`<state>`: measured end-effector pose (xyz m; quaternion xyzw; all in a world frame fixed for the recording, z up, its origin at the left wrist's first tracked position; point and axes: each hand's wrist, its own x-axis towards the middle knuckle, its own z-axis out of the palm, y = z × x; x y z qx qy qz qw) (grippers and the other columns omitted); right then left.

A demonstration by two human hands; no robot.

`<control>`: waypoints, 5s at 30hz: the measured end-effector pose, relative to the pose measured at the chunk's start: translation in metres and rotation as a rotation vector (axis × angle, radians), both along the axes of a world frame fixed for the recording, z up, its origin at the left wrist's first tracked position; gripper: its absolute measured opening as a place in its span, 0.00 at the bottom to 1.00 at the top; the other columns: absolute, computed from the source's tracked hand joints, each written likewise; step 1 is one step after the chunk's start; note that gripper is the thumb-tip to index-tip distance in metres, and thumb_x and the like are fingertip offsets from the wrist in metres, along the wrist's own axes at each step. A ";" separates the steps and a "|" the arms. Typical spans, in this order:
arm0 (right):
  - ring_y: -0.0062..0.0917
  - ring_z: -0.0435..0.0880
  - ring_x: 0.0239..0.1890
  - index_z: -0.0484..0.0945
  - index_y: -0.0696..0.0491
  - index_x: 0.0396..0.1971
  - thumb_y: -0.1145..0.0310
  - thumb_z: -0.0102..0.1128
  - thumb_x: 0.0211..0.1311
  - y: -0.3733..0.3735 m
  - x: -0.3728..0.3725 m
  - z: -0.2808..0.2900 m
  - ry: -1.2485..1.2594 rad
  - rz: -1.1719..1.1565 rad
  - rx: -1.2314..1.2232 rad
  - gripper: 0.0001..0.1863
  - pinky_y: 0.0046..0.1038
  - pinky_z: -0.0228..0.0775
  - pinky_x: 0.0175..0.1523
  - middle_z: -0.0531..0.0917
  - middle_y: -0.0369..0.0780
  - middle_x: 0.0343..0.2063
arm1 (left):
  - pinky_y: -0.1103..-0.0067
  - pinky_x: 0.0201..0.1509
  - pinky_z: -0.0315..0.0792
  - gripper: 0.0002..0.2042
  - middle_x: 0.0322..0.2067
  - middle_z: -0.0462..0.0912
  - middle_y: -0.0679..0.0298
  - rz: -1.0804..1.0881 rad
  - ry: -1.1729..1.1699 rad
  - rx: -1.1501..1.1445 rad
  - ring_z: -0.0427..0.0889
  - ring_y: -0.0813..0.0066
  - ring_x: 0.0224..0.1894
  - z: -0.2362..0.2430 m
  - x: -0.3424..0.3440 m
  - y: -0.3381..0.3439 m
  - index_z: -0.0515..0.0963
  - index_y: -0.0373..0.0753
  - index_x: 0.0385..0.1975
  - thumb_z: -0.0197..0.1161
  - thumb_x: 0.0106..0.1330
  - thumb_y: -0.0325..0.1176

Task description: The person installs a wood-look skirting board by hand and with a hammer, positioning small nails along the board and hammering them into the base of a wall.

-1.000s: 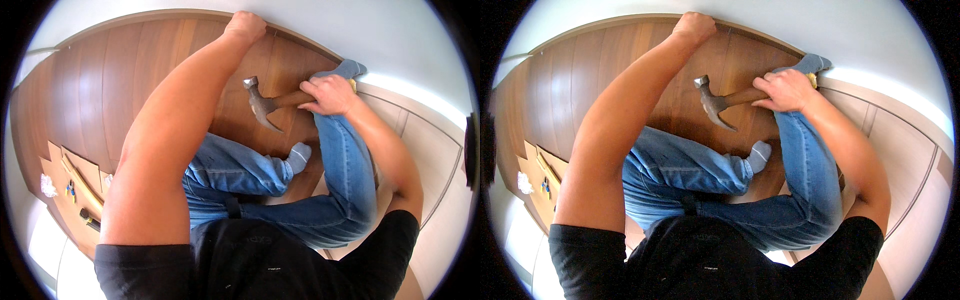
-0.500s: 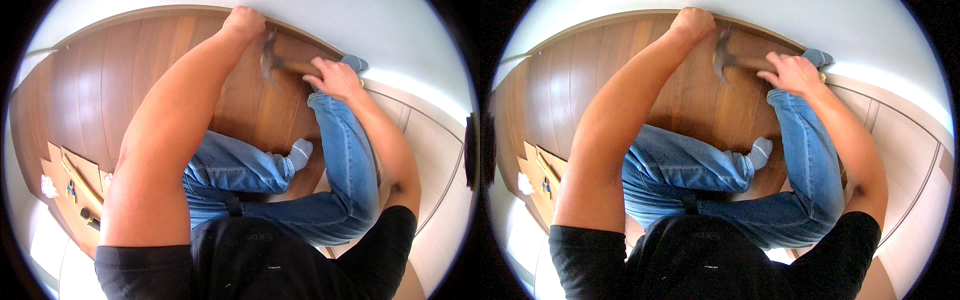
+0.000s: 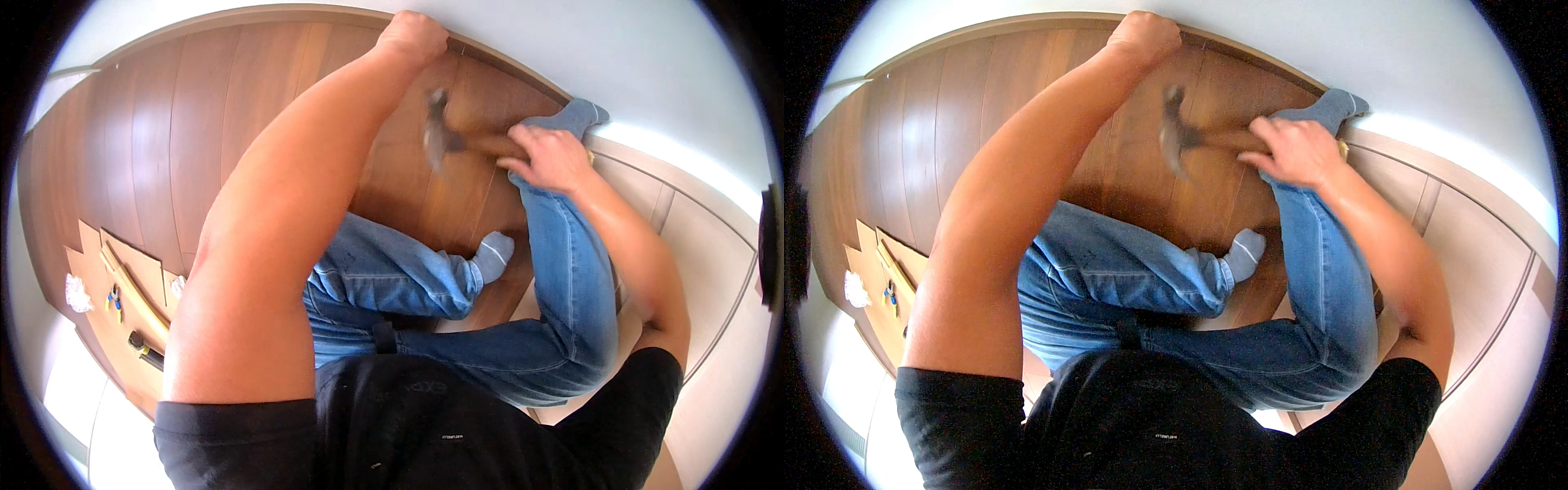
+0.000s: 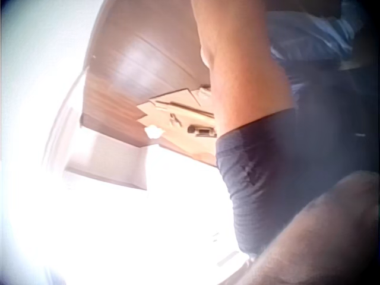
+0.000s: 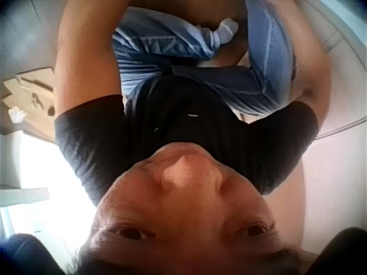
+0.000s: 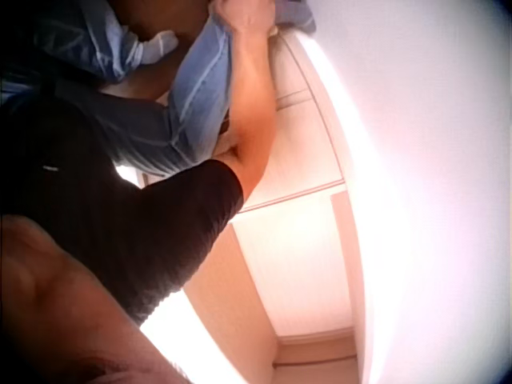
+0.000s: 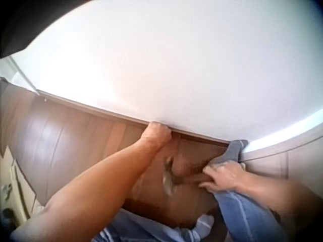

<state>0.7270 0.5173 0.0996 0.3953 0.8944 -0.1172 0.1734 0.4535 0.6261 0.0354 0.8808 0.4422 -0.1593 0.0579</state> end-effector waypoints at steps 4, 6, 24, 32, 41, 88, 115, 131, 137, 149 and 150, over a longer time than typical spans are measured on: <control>0.46 0.87 0.33 0.76 0.49 0.44 0.40 0.63 0.65 0.013 -0.015 0.012 -0.016 0.211 -0.079 0.26 0.47 0.81 0.37 0.84 0.44 0.28 | 0.70 0.50 0.85 0.10 0.46 0.90 0.64 0.018 0.031 -0.031 0.90 0.63 0.50 0.007 -0.005 -0.004 0.89 0.44 0.43 0.62 0.70 0.31; 0.46 0.88 0.33 0.76 0.49 0.43 0.40 0.63 0.65 0.019 -0.005 -0.001 -0.025 0.148 -0.035 0.25 0.47 0.81 0.38 0.85 0.44 0.28 | 0.69 0.50 0.85 0.09 0.46 0.90 0.64 0.074 -0.041 0.013 0.90 0.63 0.49 -0.004 -0.002 -0.002 0.90 0.44 0.42 0.62 0.70 0.31; 0.49 0.87 0.38 0.75 0.51 0.40 0.37 0.62 0.65 0.018 -0.026 0.016 -0.068 0.319 -0.256 0.28 0.45 0.82 0.41 0.87 0.49 0.37 | 0.67 0.53 0.82 0.13 0.49 0.90 0.64 0.054 -0.052 -0.025 0.88 0.66 0.54 -0.048 0.001 0.013 0.89 0.45 0.45 0.57 0.75 0.38; 0.49 0.87 0.37 0.75 0.52 0.41 0.41 0.62 0.66 0.023 0.002 0.003 -0.059 0.017 -0.025 0.26 0.47 0.81 0.40 0.86 0.48 0.35 | 0.66 0.53 0.82 0.13 0.48 0.90 0.65 0.083 -0.054 0.021 0.88 0.66 0.54 -0.049 0.002 0.015 0.90 0.45 0.45 0.57 0.74 0.37; 0.45 0.88 0.38 0.75 0.50 0.40 0.40 0.63 0.65 0.043 0.004 -0.001 -0.078 -0.084 0.104 0.25 0.44 0.81 0.39 0.86 0.44 0.33 | 0.64 0.52 0.82 0.12 0.48 0.90 0.65 0.047 -0.009 0.017 0.88 0.65 0.54 -0.044 0.006 0.012 0.90 0.45 0.44 0.58 0.74 0.37; 0.42 0.86 0.30 0.75 0.49 0.32 0.41 0.69 0.59 -0.003 -0.022 0.000 0.045 0.233 -0.118 0.25 0.41 0.79 0.34 0.84 0.42 0.29 | 0.68 0.53 0.82 0.12 0.50 0.90 0.64 0.028 -0.041 -0.007 0.88 0.66 0.53 -0.042 -0.001 0.013 0.89 0.45 0.46 0.57 0.74 0.35; 0.41 0.88 0.34 0.76 0.48 0.35 0.37 0.62 0.63 0.018 -0.028 0.014 -0.087 0.393 -0.178 0.26 0.43 0.81 0.36 0.85 0.42 0.30 | 0.67 0.52 0.82 0.12 0.49 0.90 0.67 -0.026 0.002 0.033 0.88 0.65 0.53 -0.037 0.000 0.008 0.89 0.46 0.46 0.57 0.74 0.36; 0.50 0.88 0.34 0.76 0.53 0.40 0.42 0.63 0.66 0.008 -0.031 0.016 -0.092 -0.015 0.023 0.26 0.48 0.81 0.38 0.86 0.50 0.31 | 0.68 0.53 0.82 0.12 0.49 0.90 0.64 0.047 -0.076 -0.023 0.88 0.65 0.54 -0.038 0.001 0.011 0.89 0.44 0.46 0.57 0.74 0.34; 0.48 0.88 0.35 0.76 0.53 0.39 0.39 0.59 0.68 -0.006 -0.048 0.007 -0.080 -0.136 -0.037 0.27 0.48 0.82 0.38 0.86 0.49 0.31 | 0.67 0.53 0.82 0.12 0.49 0.90 0.65 0.048 -0.042 -0.010 0.87 0.65 0.54 -0.046 -0.001 0.014 0.89 0.45 0.45 0.58 0.74 0.35; 0.44 0.89 0.32 0.76 0.49 0.40 0.39 0.59 0.68 -0.021 -0.040 0.001 -0.039 0.146 -0.116 0.26 0.46 0.82 0.35 0.85 0.45 0.29 | 0.66 0.53 0.82 0.12 0.49 0.90 0.66 0.053 -0.055 -0.009 0.87 0.66 0.54 -0.047 -0.001 0.011 0.90 0.46 0.45 0.57 0.74 0.35; 0.44 0.89 0.32 0.76 0.49 0.40 0.39 0.59 0.68 -0.020 -0.044 0.003 -0.040 0.148 -0.108 0.26 0.46 0.82 0.35 0.85 0.45 0.29 | 0.66 0.53 0.82 0.12 0.50 0.90 0.67 0.060 -0.070 -0.001 0.87 0.66 0.54 -0.049 -0.004 0.014 0.90 0.47 0.44 0.57 0.74 0.35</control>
